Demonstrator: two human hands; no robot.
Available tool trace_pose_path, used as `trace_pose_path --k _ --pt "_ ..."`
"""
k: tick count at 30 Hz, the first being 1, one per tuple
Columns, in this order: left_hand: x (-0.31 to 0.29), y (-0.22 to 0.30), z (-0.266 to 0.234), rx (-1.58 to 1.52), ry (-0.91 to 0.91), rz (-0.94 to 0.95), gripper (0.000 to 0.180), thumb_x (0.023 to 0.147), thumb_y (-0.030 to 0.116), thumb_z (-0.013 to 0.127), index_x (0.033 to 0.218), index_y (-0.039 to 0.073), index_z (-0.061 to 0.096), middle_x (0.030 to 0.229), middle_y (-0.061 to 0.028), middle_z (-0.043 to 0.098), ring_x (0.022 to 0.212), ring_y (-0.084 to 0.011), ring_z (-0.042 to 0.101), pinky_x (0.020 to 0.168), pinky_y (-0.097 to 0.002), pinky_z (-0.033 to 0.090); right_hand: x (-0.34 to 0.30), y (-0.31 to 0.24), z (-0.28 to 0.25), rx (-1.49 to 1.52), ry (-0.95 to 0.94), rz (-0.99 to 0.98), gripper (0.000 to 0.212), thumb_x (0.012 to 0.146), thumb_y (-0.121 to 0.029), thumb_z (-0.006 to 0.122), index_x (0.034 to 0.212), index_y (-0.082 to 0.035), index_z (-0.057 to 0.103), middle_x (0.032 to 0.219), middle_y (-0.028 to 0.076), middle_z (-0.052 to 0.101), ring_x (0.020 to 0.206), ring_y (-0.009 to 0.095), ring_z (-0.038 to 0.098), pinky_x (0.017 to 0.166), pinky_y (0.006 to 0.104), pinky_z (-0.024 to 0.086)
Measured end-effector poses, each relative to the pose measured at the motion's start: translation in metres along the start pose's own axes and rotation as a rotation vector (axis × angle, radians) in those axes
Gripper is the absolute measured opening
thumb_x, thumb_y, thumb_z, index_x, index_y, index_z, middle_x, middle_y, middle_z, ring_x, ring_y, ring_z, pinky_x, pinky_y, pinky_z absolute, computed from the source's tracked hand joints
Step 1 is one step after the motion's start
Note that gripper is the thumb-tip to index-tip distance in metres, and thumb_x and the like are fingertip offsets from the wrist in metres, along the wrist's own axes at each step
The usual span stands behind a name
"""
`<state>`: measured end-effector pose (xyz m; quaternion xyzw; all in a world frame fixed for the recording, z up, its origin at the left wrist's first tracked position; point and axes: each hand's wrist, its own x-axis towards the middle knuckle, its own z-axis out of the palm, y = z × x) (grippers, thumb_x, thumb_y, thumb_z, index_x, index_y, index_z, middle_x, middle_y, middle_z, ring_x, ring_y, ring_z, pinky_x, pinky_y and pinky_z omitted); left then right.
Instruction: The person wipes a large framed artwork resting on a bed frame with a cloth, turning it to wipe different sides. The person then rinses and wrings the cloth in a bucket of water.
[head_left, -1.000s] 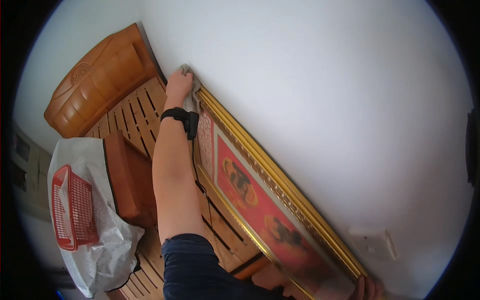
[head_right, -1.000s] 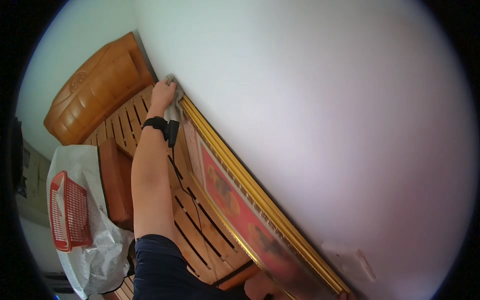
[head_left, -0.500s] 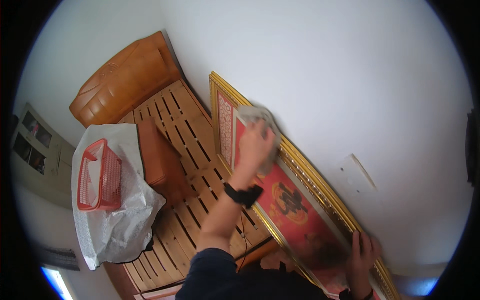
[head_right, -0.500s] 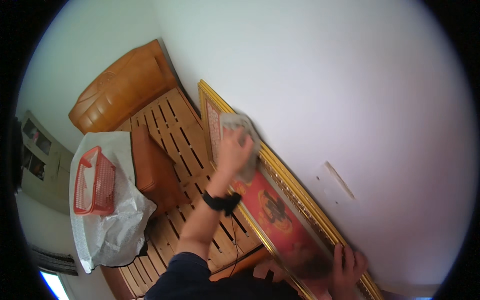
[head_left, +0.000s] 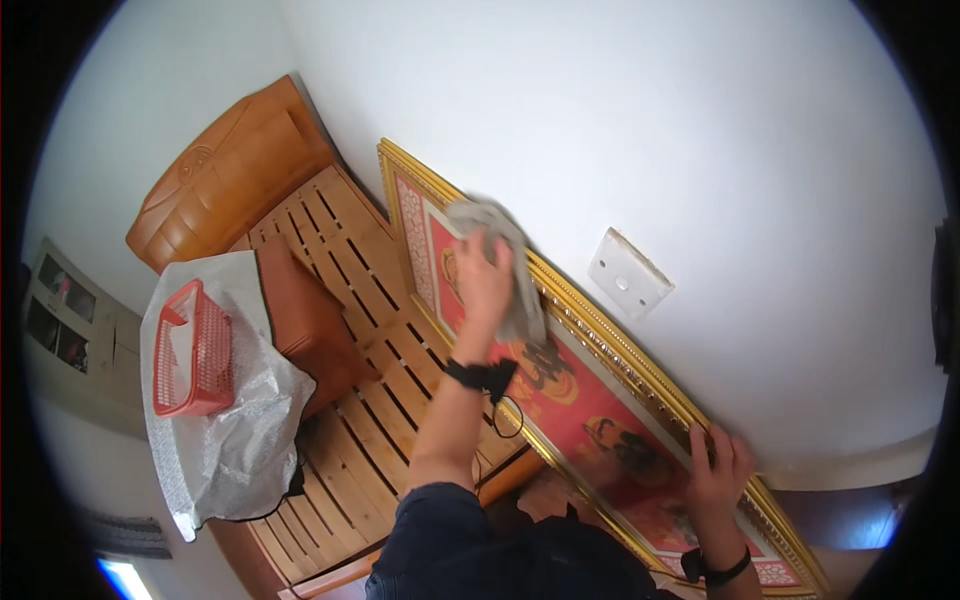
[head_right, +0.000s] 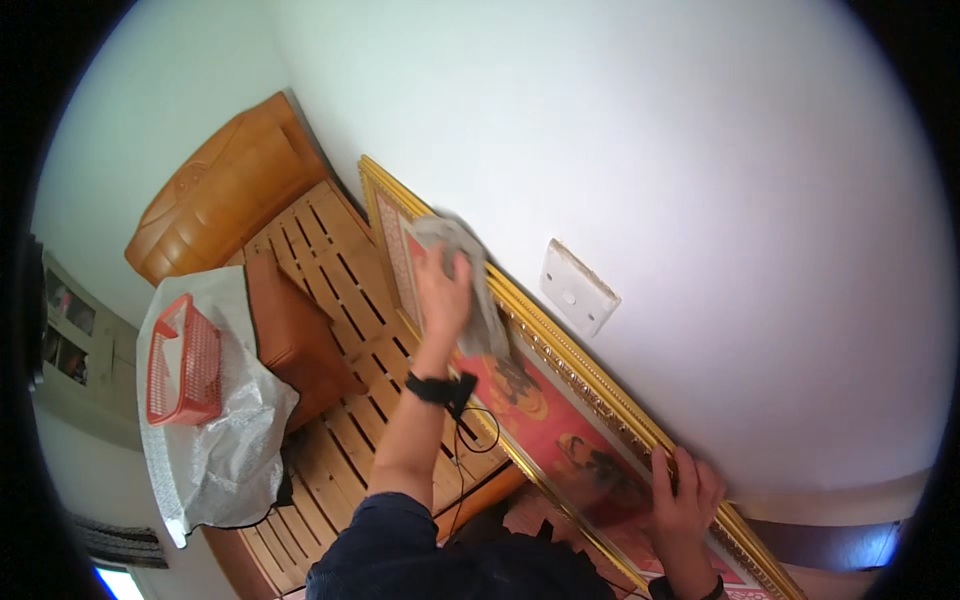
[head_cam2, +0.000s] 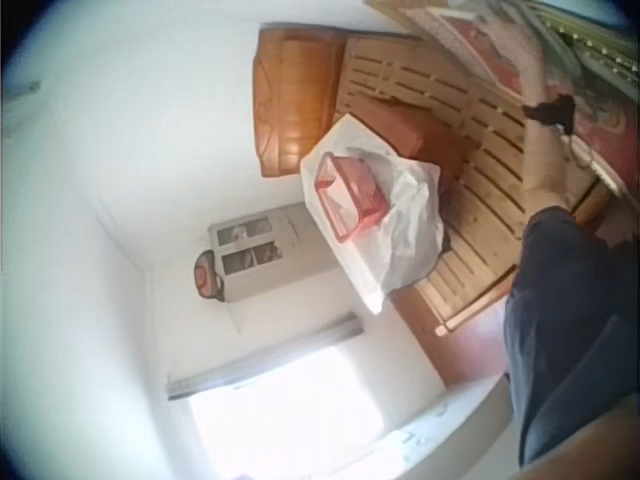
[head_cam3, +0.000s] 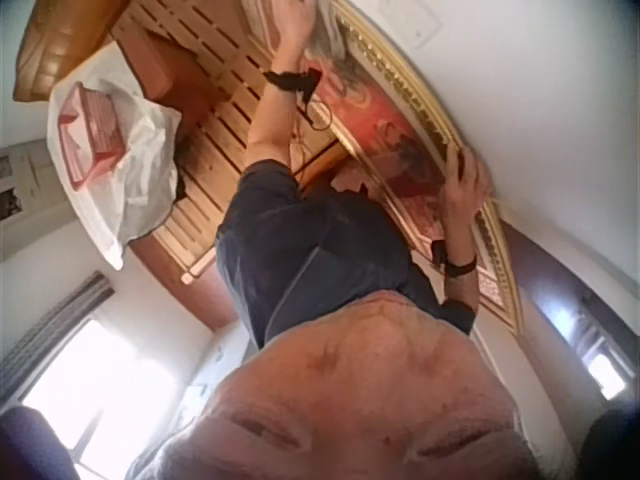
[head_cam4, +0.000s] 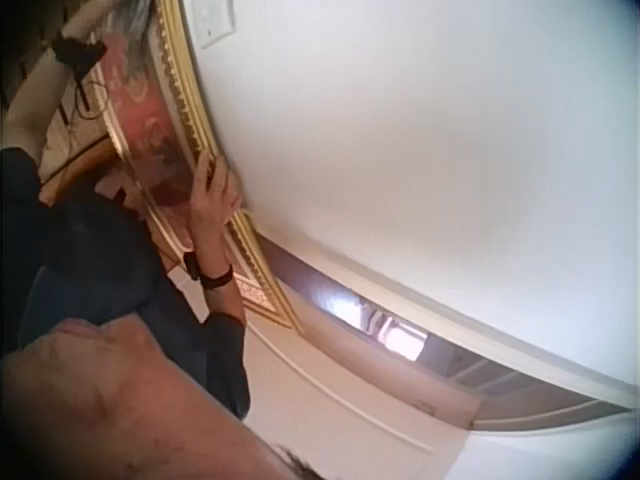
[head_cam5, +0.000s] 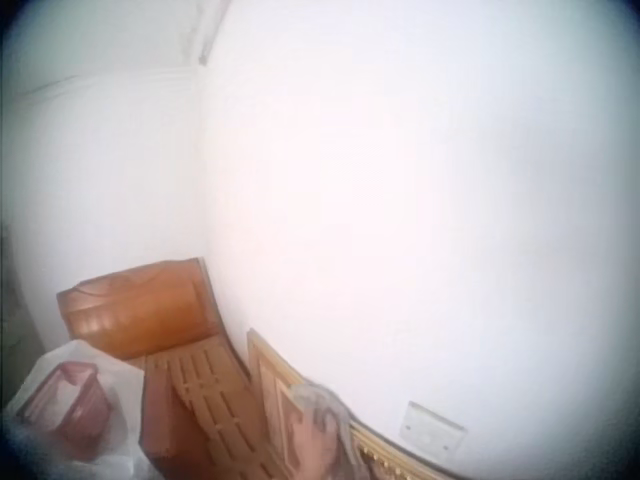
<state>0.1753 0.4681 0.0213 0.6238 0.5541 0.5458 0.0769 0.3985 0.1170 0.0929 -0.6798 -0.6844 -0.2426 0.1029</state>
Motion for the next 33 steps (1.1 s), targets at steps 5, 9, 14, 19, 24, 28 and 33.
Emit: trace_pose_path --k 5,9,14,19,24,28,33 --pt "0.117 -0.098 0.032 0.102 0.158 -0.093 0.037 0.087 0.025 0.059 0.115 0.002 0.056 0.109 -0.0285 0.054 0.101 -0.0434 0.054 0.086 -0.0481 0.045 -0.035 0.016 -0.003 -0.158 -0.051 0.056 0.035 0.078 -0.002 0.064 0.112 -0.007 0.064 0.117 0.012 0.054 0.104 0.032 0.049 0.088 0.0445 0.041" --pt "0.191 -0.146 0.053 0.057 0.096 -0.287 0.044 0.088 0.028 0.056 0.121 0.0 0.054 0.117 -0.0289 0.054 0.107 -0.0428 0.053 0.09 -0.0465 0.044 -0.07 0.027 0.009 -0.124 -0.003 0.14 0.035 0.078 0.003 0.066 0.112 -0.006 0.064 0.116 0.015 0.055 0.101 0.035 0.051 0.086 0.043 0.043" --pt "0.256 -0.231 0.064 -0.03 0.138 -0.406 0.053 0.091 0.034 0.052 0.132 0.001 0.045 0.128 -0.0276 0.049 0.116 -0.0406 0.05 0.096 -0.0453 0.042 -0.02 0.008 -0.012 -0.211 0.012 -0.054 0.021 0.087 -0.002 0.062 0.108 -0.003 0.065 0.112 0.012 0.058 0.093 0.031 0.054 0.079 0.0421 0.046" --pt "0.292 -0.286 0.076 -0.283 0.229 -0.667 0.063 0.094 0.041 0.047 0.141 0.001 0.033 0.137 -0.0248 0.043 0.124 -0.0382 0.045 0.1 -0.044 0.04 -0.003 0.005 -0.011 -0.172 -0.02 -0.077 0.024 0.087 0.002 0.062 0.11 0.0 0.063 0.114 0.015 0.055 0.091 0.031 0.054 0.077 0.0418 0.045" --pt "0.251 -0.273 0.094 -0.313 0.31 -0.511 0.062 0.093 0.038 0.05 0.136 -0.005 0.037 0.133 -0.0258 0.046 0.122 -0.0362 0.046 0.1 -0.0406 0.038 0.012 0.001 -0.005 -0.13 0.003 -0.147 0.025 0.087 0.006 0.059 0.112 0.005 0.06 0.109 0.017 0.054 0.089 0.031 0.055 0.074 0.0411 0.046" --pt "0.186 -0.201 0.061 -0.537 0.201 -0.404 0.057 0.096 0.027 0.049 0.138 -0.007 0.031 0.14 -0.0232 0.039 0.127 -0.0314 0.041 0.104 -0.0365 0.033 0.009 -0.003 -0.006 -0.182 0.018 -0.14 0.026 0.088 0.005 0.058 0.114 0.005 0.06 0.109 0.017 0.055 0.088 0.032 0.055 0.073 0.0418 0.047" --pt "0.068 -0.117 0.047 -0.405 0.246 -0.288 0.046 0.092 0.019 0.054 0.126 -0.01 0.041 0.118 -0.0263 0.051 0.11 -0.0359 0.05 0.096 -0.0392 0.039 -0.006 -0.004 -0.011 -0.221 -0.025 -0.068 0.026 0.089 -0.002 0.058 0.115 0.0 0.062 0.109 0.017 0.057 0.093 0.034 0.056 0.078 0.043 0.047"
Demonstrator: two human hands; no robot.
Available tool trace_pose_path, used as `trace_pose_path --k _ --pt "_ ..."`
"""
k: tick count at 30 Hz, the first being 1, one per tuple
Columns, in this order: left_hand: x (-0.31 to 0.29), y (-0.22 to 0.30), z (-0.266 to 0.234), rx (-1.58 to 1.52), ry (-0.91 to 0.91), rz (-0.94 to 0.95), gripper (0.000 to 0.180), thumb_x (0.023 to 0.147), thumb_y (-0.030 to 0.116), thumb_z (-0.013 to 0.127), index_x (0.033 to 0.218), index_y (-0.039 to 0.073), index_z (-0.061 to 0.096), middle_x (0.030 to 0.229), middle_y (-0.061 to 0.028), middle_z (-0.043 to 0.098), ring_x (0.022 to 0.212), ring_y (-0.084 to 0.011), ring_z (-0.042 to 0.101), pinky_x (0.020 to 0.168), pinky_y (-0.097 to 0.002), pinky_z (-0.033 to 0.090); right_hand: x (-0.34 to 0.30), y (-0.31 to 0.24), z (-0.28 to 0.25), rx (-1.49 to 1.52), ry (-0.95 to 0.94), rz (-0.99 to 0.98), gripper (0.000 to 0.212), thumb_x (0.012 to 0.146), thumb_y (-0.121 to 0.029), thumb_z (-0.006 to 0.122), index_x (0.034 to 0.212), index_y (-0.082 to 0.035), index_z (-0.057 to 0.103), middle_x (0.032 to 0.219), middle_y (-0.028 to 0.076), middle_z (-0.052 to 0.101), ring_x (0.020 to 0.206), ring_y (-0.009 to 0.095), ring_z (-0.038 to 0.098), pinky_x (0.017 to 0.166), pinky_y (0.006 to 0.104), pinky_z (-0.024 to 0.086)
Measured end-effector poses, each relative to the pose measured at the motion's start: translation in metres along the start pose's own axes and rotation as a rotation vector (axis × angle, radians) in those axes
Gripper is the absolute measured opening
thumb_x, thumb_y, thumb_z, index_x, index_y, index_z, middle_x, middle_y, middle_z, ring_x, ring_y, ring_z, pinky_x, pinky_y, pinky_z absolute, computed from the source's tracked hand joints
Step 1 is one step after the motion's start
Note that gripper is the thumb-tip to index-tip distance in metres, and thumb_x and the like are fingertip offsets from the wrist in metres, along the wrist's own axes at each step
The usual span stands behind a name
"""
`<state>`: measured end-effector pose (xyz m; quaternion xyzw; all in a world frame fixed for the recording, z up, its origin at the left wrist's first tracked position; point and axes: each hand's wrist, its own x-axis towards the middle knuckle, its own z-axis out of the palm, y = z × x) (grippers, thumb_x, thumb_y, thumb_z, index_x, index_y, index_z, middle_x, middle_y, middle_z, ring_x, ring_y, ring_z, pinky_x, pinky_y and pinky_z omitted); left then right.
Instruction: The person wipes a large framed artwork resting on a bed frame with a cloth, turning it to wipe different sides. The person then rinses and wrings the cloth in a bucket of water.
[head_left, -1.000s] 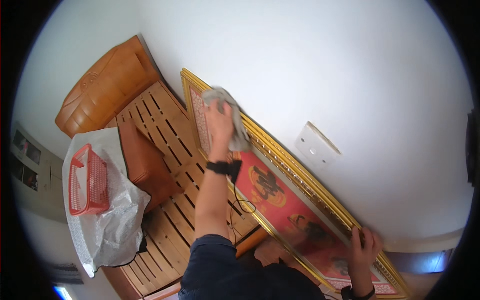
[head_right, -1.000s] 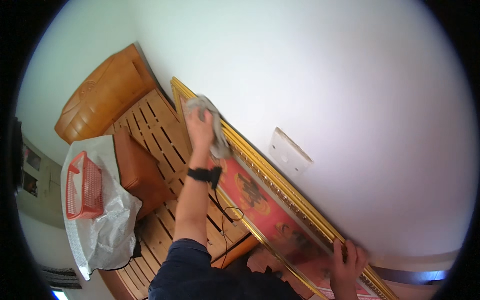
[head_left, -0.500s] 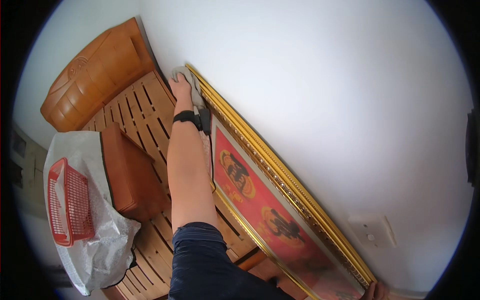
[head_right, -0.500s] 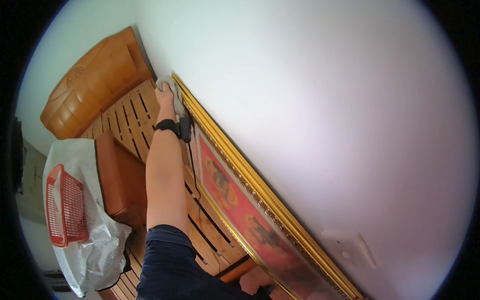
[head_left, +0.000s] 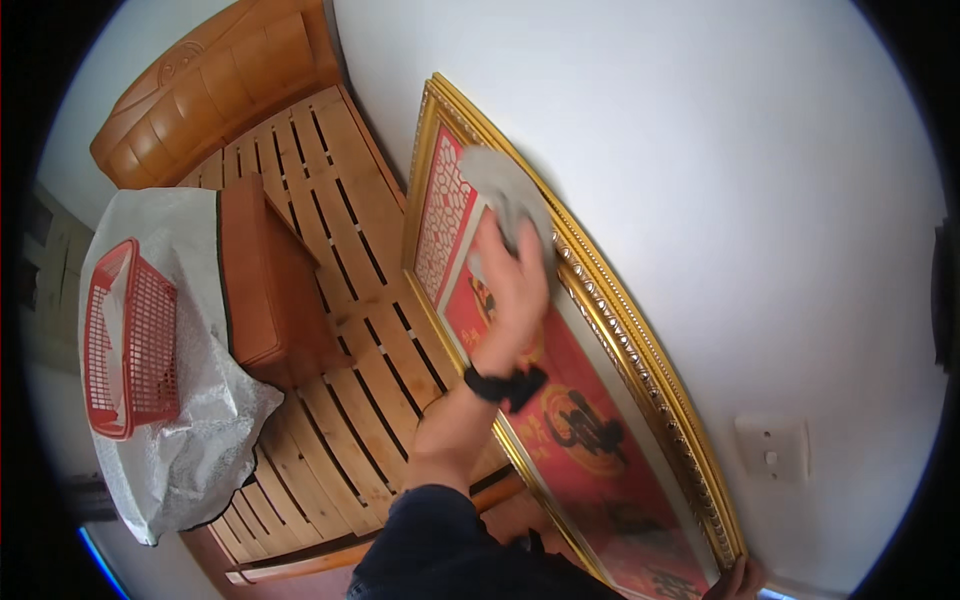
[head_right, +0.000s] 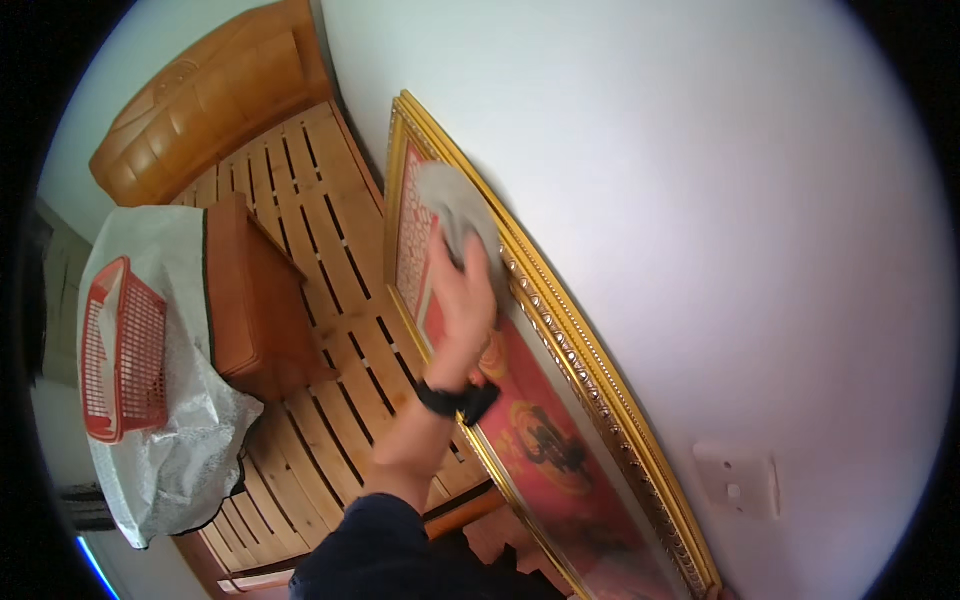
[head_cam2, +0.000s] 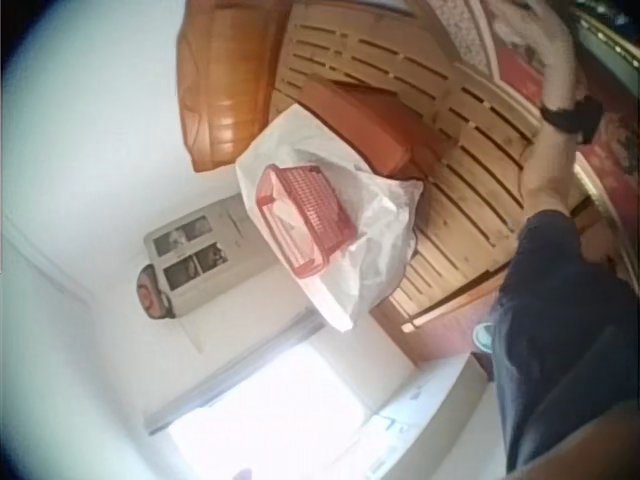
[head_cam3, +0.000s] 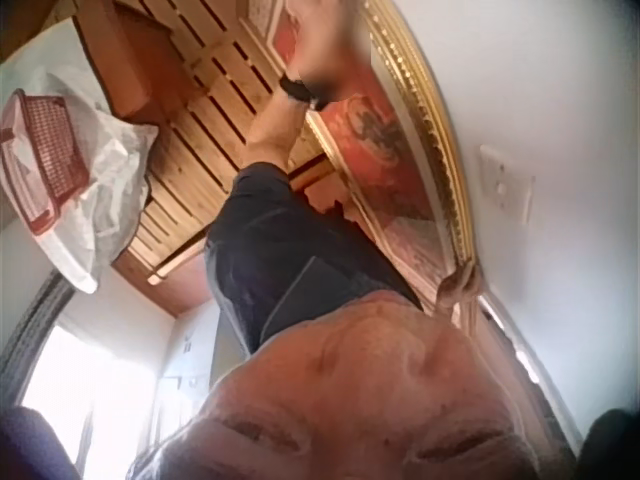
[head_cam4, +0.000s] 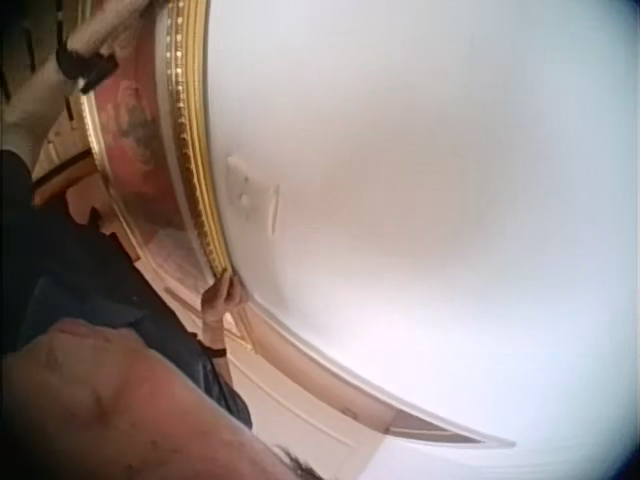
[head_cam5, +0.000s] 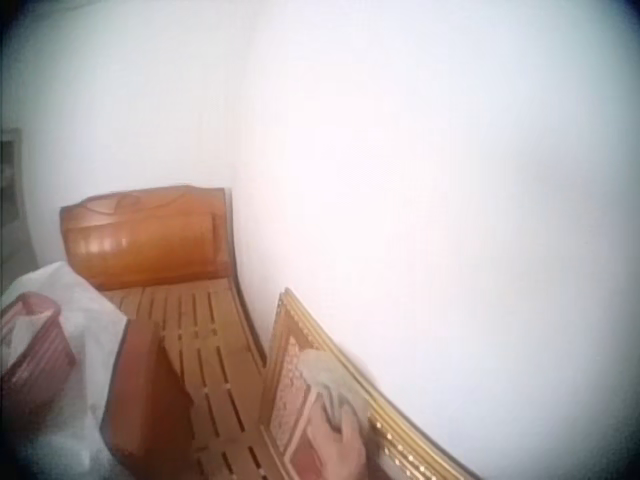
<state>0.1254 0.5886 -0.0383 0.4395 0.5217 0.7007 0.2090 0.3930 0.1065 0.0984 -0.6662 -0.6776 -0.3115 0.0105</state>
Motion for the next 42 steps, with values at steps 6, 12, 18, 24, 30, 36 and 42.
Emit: trace_pose_path --k 6,12,18,24,30,36,42 --pt "-0.153 0.067 -0.031 -0.139 -0.232 0.042 0.037 0.082 0.007 0.062 0.113 -0.004 0.047 0.108 -0.0224 0.051 0.1 -0.0383 0.049 0.091 -0.0444 0.037 0.002 -0.003 -0.004 -0.008 0.017 0.006 0.024 0.089 -0.006 0.061 0.112 -0.002 0.064 0.107 0.015 0.058 0.094 0.033 0.057 0.078 0.0427 0.047" --pt "-0.075 0.041 0.004 -0.035 -0.061 0.059 0.04 0.09 0.011 0.055 0.125 -0.006 0.043 0.121 -0.0273 0.047 0.113 -0.0415 0.043 0.099 -0.0488 0.031 -0.006 0.005 -0.002 -0.015 0.032 0.013 0.028 0.089 -0.021 0.064 0.112 -0.004 0.065 0.104 0.014 0.061 0.09 0.034 0.06 0.074 0.044 0.049" --pt "0.154 -0.041 0.006 0.223 -0.124 0.183 0.043 0.083 0.025 0.06 0.114 -0.005 0.058 0.106 -0.026 0.061 0.098 -0.039 0.058 0.087 -0.0429 0.044 -0.037 0.016 0.025 -0.003 0.032 0.071 0.035 0.081 0.006 0.061 0.114 -0.005 0.061 0.113 0.015 0.054 0.102 0.034 0.05 0.084 0.0438 0.044" --pt "0.081 0.032 -0.003 0.514 -0.291 0.439 0.033 0.077 0.024 0.062 0.097 -0.001 0.066 0.099 -0.0227 0.062 0.096 -0.0381 0.057 0.084 -0.0441 0.047 -0.036 0.013 0.021 0.076 0.018 0.143 0.03 0.084 0.001 0.06 0.113 -0.006 0.063 0.117 0.015 0.053 0.102 0.035 0.049 0.085 0.0443 0.042" --pt "-0.109 0.15 -0.036 0.362 -0.403 0.558 0.018 0.074 0.01 0.064 0.089 0.001 0.064 0.096 -0.0201 0.055 0.089 -0.0367 0.053 0.076 -0.0448 0.048 -0.034 0.016 0.014 -0.001 0.057 0.075 0.042 0.076 -0.003 0.058 0.118 -0.01 0.063 0.117 0.012 0.055 0.104 0.03 0.05 0.087 0.0465 0.041" --pt "-0.264 0.213 -0.051 0.184 -0.431 0.554 0.029 0.072 0.006 0.065 0.1 -0.001 0.064 0.098 -0.0197 0.053 0.094 -0.0371 0.05 0.081 -0.0437 0.045 -0.038 0.022 -0.004 0.146 0.088 0.033 0.041 0.079 -0.009 0.056 0.119 -0.014 0.062 0.118 0.01 0.055 0.106 0.025 0.051 0.09 0.0429 0.042" --pt "-0.359 0.267 -0.058 0.104 -0.49 0.637 0.028 0.07 0.003 0.066 0.098 0.0 0.065 0.103 -0.0189 0.052 0.096 -0.0349 0.049 0.081 -0.043 0.044 -0.125 0.067 -0.058 0.165 0.391 0.03 0.039 0.08 -0.013 0.068 0.118 -0.015 0.061 0.119 0.01 0.054 0.108 0.024 0.05 0.091 0.0401 0.042"
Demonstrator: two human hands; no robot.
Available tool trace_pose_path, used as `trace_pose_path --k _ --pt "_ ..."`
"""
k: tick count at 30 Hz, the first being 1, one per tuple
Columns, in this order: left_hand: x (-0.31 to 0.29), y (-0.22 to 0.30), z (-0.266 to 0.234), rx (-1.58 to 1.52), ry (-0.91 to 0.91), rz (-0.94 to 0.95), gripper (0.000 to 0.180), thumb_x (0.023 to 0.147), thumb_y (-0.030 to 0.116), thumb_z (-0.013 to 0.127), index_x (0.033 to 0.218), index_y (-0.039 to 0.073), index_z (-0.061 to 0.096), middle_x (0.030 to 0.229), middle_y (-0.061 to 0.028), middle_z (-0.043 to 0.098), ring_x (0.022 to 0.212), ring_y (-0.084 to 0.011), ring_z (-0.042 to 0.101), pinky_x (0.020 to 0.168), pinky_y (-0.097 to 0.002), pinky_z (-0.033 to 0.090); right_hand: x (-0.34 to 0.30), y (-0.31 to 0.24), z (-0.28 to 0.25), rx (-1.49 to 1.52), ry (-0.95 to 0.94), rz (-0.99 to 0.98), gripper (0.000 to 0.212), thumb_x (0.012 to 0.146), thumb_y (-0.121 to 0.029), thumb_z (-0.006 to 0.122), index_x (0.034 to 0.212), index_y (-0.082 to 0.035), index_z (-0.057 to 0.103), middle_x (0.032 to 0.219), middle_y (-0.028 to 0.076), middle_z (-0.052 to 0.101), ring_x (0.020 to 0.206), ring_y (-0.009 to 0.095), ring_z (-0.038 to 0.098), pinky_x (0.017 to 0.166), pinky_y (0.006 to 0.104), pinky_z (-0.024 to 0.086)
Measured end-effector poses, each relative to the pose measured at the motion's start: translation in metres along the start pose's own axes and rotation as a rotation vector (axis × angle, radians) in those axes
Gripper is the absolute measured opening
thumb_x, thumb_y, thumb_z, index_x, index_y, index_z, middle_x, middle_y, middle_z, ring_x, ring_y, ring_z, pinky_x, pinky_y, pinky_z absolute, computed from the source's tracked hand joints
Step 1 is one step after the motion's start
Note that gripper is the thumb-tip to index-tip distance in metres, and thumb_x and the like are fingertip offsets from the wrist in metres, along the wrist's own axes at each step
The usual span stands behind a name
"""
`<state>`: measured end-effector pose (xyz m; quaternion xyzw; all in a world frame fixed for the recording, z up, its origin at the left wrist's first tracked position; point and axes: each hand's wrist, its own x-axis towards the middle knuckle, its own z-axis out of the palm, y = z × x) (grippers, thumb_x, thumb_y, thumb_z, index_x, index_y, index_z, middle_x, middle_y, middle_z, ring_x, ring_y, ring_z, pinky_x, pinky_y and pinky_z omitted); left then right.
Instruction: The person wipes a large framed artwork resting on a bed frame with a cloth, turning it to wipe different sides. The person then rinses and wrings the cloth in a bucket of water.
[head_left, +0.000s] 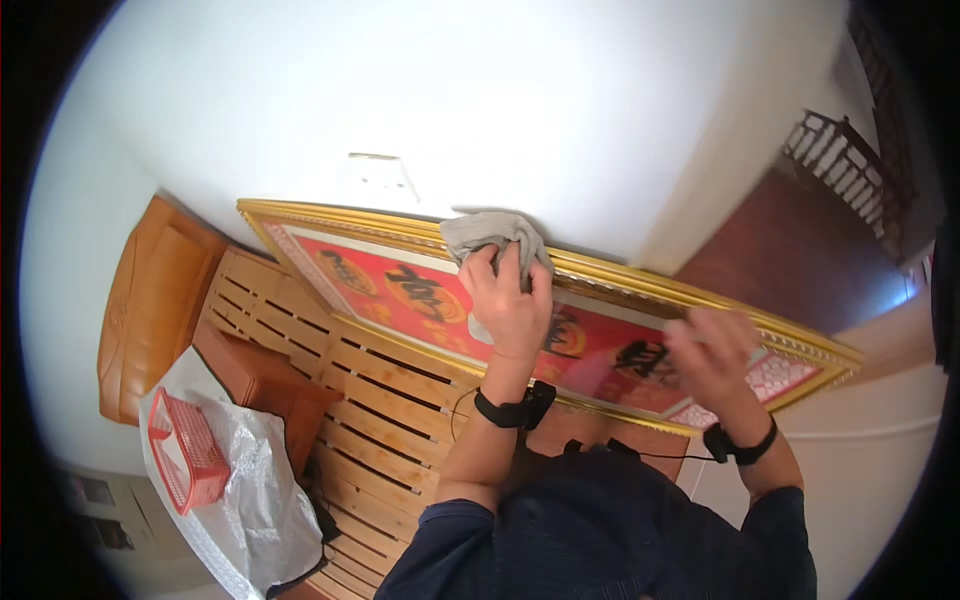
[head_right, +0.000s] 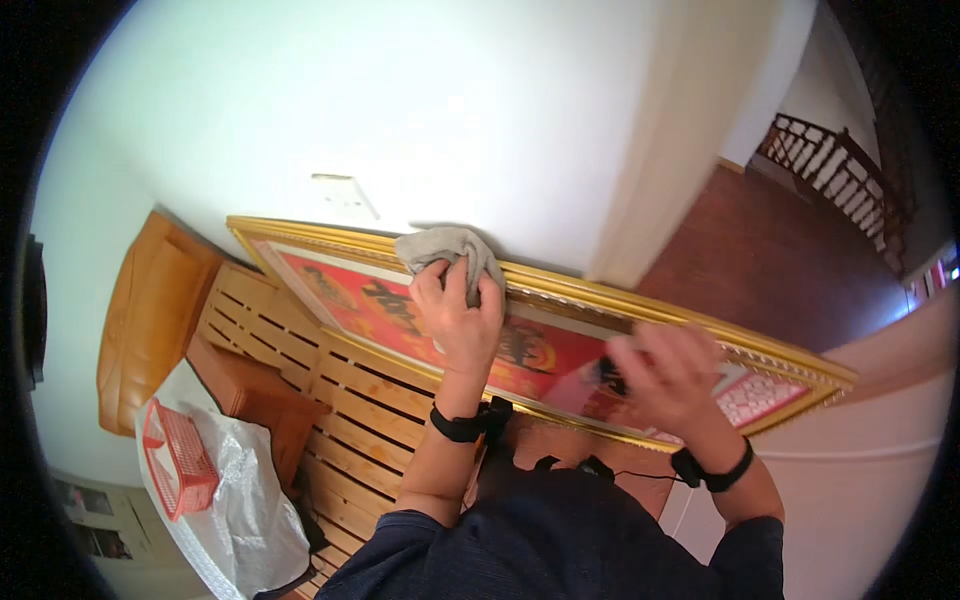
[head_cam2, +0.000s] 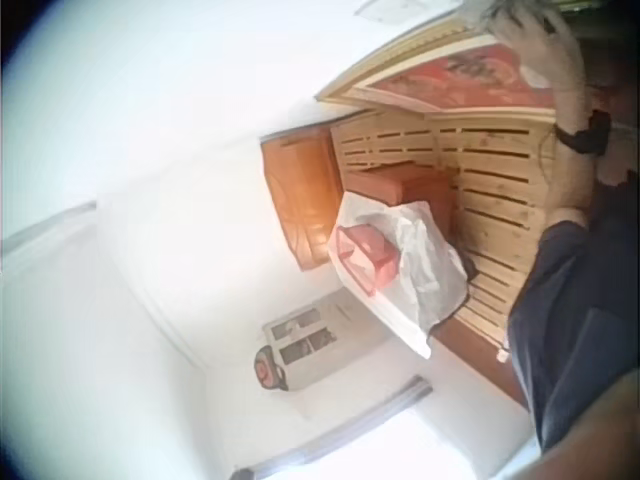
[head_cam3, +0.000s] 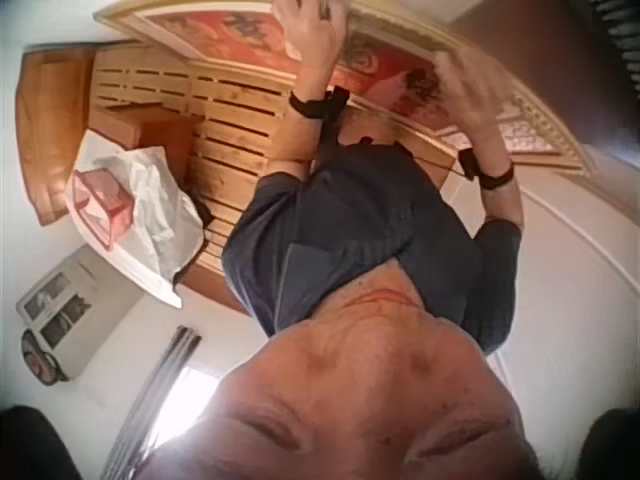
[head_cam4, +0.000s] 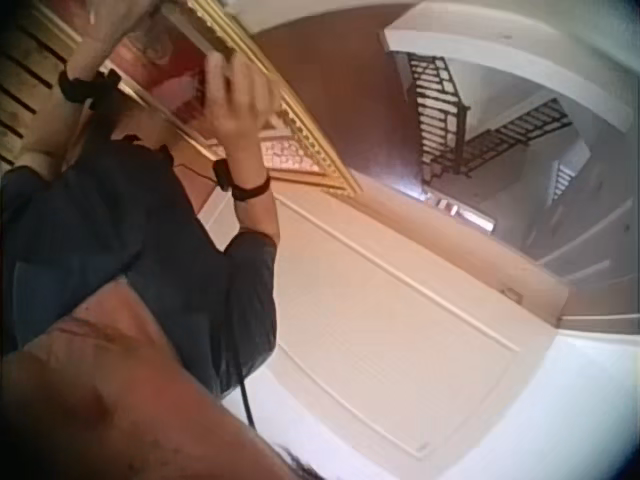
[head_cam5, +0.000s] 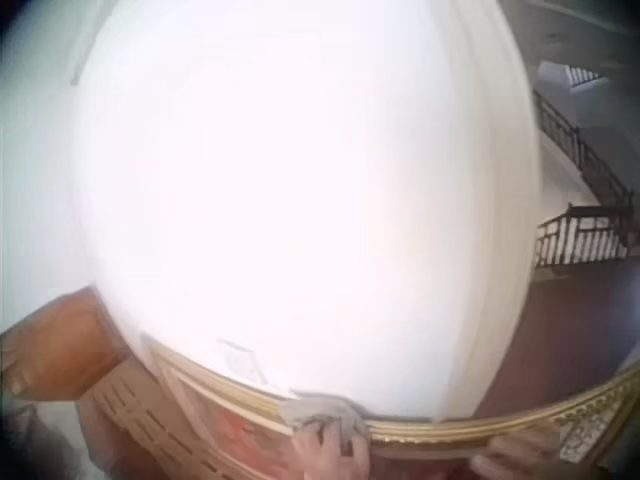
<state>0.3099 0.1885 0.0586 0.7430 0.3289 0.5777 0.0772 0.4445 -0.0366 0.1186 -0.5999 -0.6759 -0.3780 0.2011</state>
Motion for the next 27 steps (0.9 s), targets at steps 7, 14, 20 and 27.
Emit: trace_pose_path --k 7,14,20,27 --pt "-0.042 0.11 0.021 -0.159 -0.087 0.114 0.027 0.072 0.006 0.065 0.099 -0.002 0.063 0.102 -0.0193 0.051 0.096 -0.037 0.049 0.082 -0.0443 0.044 -0.221 0.125 -0.181 -0.462 0.265 0.848 0.058 0.089 -0.028 0.062 0.136 0.0 0.042 0.139 0.017 0.043 0.127 0.031 0.041 0.106 0.0422 0.03" --pt "-0.062 0.115 0.026 -0.126 -0.029 0.063 0.031 0.076 0.007 0.064 0.105 -0.002 0.057 0.108 -0.0211 0.049 0.101 -0.0385 0.046 0.084 -0.0458 0.042 -0.351 0.154 -0.15 0.931 0.632 1.604 0.072 0.094 -0.061 0.035 0.14 -0.006 0.038 0.142 0.01 0.04 0.131 0.024 0.037 0.109 0.0368 0.025" --pt "-0.104 0.166 0.025 -0.305 -0.267 0.205 0.036 0.071 0.006 0.069 0.105 0.0 0.058 0.112 -0.021 0.049 0.104 -0.0386 0.048 0.09 -0.0466 0.04 -0.338 0.133 -0.107 1.115 0.692 1.648 0.074 0.092 -0.063 0.035 0.139 -0.005 0.04 0.14 0.008 0.043 0.131 0.021 0.036 0.109 0.0358 0.025" --pt "-0.101 0.314 0.059 -0.412 -0.56 0.666 0.03 0.072 0.01 0.062 0.1 0.002 0.059 0.11 -0.0194 0.052 0.109 -0.034 0.048 0.084 -0.0421 0.047 -0.345 0.135 -0.096 1.092 0.699 1.617 0.074 0.094 -0.062 0.035 0.137 -0.003 0.041 0.138 0.009 0.044 0.127 0.022 0.041 0.107 0.0352 0.03"
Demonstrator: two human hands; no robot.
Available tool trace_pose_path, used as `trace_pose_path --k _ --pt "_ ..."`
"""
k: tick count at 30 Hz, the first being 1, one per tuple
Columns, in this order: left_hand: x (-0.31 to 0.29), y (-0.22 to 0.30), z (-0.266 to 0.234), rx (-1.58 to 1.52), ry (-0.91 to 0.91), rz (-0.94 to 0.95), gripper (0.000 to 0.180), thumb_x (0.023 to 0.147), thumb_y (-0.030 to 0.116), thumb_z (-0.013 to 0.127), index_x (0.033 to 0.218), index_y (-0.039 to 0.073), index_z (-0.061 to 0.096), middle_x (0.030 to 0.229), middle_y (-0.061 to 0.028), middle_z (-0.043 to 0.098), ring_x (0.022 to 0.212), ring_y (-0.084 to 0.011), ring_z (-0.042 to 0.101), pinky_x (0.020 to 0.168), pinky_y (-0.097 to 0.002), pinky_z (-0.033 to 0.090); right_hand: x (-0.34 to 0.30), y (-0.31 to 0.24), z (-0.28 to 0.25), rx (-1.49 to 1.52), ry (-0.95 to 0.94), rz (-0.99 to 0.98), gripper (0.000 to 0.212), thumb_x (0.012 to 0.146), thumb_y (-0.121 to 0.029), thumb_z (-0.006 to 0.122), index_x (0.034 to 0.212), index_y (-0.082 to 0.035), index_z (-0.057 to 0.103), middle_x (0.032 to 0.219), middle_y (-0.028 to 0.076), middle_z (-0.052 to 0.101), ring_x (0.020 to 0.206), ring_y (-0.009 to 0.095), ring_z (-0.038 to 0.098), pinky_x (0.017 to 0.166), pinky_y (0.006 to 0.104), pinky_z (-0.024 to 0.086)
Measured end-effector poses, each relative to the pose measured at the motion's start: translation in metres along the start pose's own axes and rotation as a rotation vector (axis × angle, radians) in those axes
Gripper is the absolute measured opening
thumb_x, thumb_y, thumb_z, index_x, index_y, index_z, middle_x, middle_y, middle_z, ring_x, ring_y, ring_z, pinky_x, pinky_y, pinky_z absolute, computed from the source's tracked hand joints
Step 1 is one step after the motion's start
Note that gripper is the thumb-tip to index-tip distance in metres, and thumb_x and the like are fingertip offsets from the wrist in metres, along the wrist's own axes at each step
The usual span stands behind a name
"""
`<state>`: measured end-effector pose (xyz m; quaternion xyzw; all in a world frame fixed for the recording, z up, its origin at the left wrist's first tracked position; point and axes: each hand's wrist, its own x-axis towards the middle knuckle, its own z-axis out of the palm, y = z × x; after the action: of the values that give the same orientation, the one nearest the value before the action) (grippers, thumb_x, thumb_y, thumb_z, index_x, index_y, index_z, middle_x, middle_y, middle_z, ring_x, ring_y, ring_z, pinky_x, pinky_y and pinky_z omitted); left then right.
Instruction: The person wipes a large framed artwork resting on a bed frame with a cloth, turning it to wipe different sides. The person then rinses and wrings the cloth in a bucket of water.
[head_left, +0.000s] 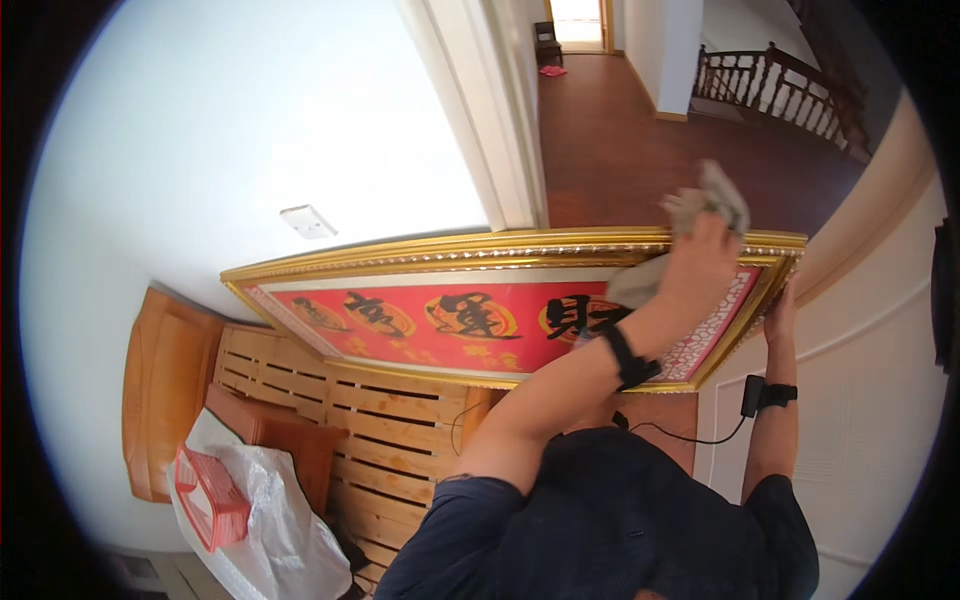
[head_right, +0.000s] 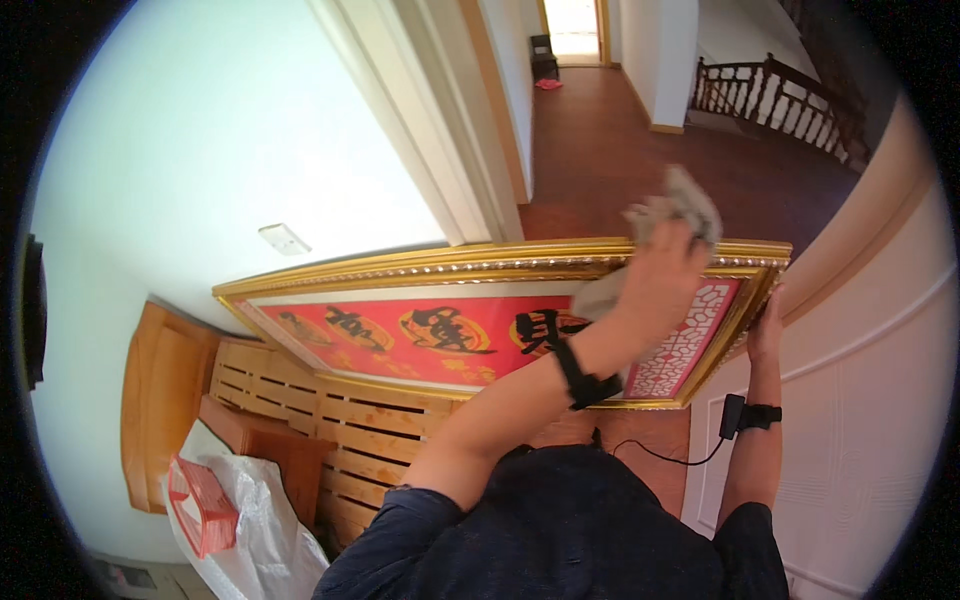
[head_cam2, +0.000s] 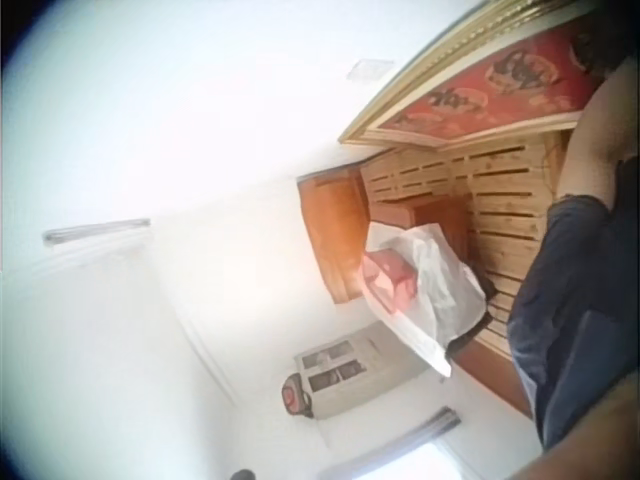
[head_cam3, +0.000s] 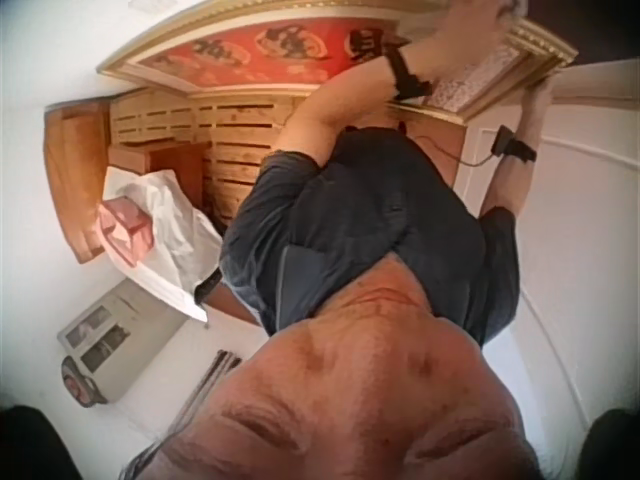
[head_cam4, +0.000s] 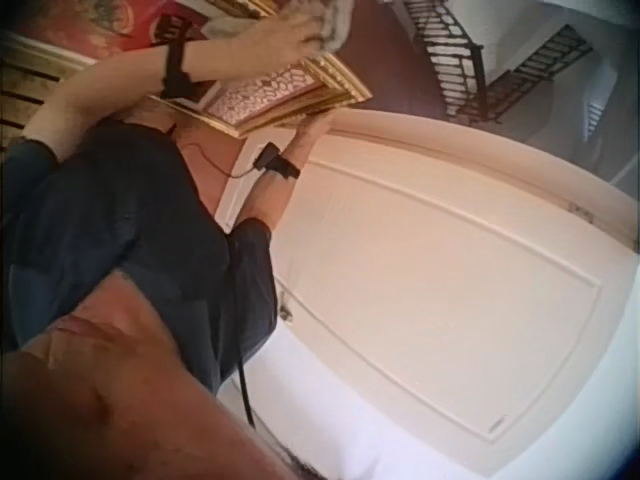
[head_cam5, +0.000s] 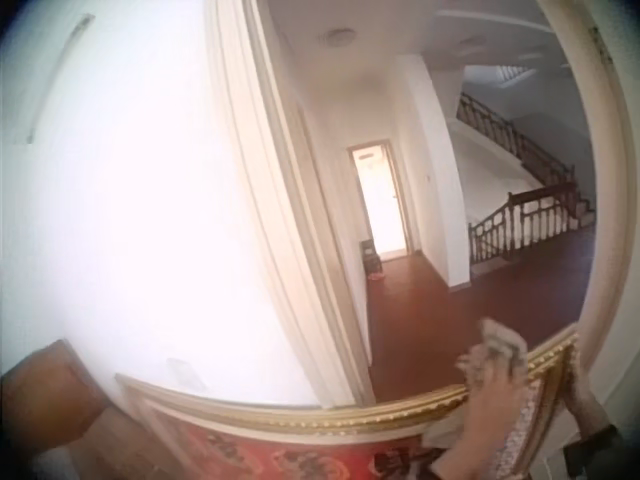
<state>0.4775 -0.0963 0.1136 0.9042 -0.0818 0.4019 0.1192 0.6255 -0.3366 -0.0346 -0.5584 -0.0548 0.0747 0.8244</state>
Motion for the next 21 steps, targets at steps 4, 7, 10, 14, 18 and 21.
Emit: trace_pose_path --k 4,7,10,14,18,21 --pt "-0.005 -0.01 -0.014 -0.131 -0.039 0.005 0.027 0.075 0.011 0.059 0.101 0.004 0.058 0.112 -0.0181 0.052 0.108 -0.0331 0.05 0.079 -0.0409 0.049 -0.012 -0.01 0.017 -0.062 0.119 -0.023 0.075 0.093 -0.063 0.034 0.139 -0.004 0.04 0.138 0.01 0.044 0.126 0.022 0.042 0.106 0.0354 0.03" --pt "-0.065 -0.071 -0.037 -0.035 0.084 0.143 0.025 0.071 0.013 0.062 0.096 0.011 0.061 0.114 -0.0142 0.053 0.104 -0.0306 0.055 0.077 -0.0394 0.05 -0.008 -0.009 0.012 -0.077 0.148 -0.041 0.069 0.095 -0.059 0.034 0.138 -0.006 0.04 0.138 0.007 0.045 0.126 0.02 0.042 0.106 0.0344 0.031" --pt "-0.147 -0.165 -0.069 0.132 0.03 0.26 0.027 0.072 0.017 0.062 0.098 0.02 0.063 0.116 -0.0056 0.053 0.107 -0.0252 0.052 0.076 -0.0354 0.046 0.0 -0.006 0.005 -0.084 0.086 -0.007 0.071 0.095 -0.059 0.036 0.139 -0.004 0.04 0.137 0.008 0.046 0.124 0.021 0.044 0.104 0.0336 0.033" --pt "-0.194 -0.231 -0.135 0.385 0.125 0.122 0.037 0.072 0.014 0.069 0.108 0.015 0.065 0.113 -0.0067 0.056 0.103 -0.0279 0.057 0.085 -0.0416 0.049 0.006 -0.001 0.008 0.016 0.214 -0.032 0.067 0.095 -0.056 0.039 0.138 -0.005 0.041 0.136 0.007 0.047 0.122 0.02 0.046 0.103 0.033 0.035" --pt "-0.236 -0.277 -0.179 0.248 0.282 -0.354 0.032 0.084 0.013 0.062 0.114 0.004 0.056 0.116 -0.0121 0.053 0.105 -0.0288 0.055 0.086 -0.0413 0.048 -0.003 -0.011 0.015 0.008 0.288 -0.039 0.065 0.096 -0.055 0.04 0.137 -0.005 0.041 0.132 0.007 0.05 0.121 0.021 0.046 0.103 0.0345 0.035" --pt "-0.245 -0.277 -0.142 -0.188 0.611 -0.562 0.026 0.09 0.013 0.056 0.114 0.002 0.053 0.117 -0.014 0.05 0.107 -0.0277 0.053 0.088 -0.0401 0.048 -0.005 -0.007 0.001 0.003 0.231 -0.045 0.066 0.095 -0.057 0.038 0.138 -0.006 0.04 0.13 0.008 0.05 0.122 0.022 0.046 0.104 0.0372 0.035"
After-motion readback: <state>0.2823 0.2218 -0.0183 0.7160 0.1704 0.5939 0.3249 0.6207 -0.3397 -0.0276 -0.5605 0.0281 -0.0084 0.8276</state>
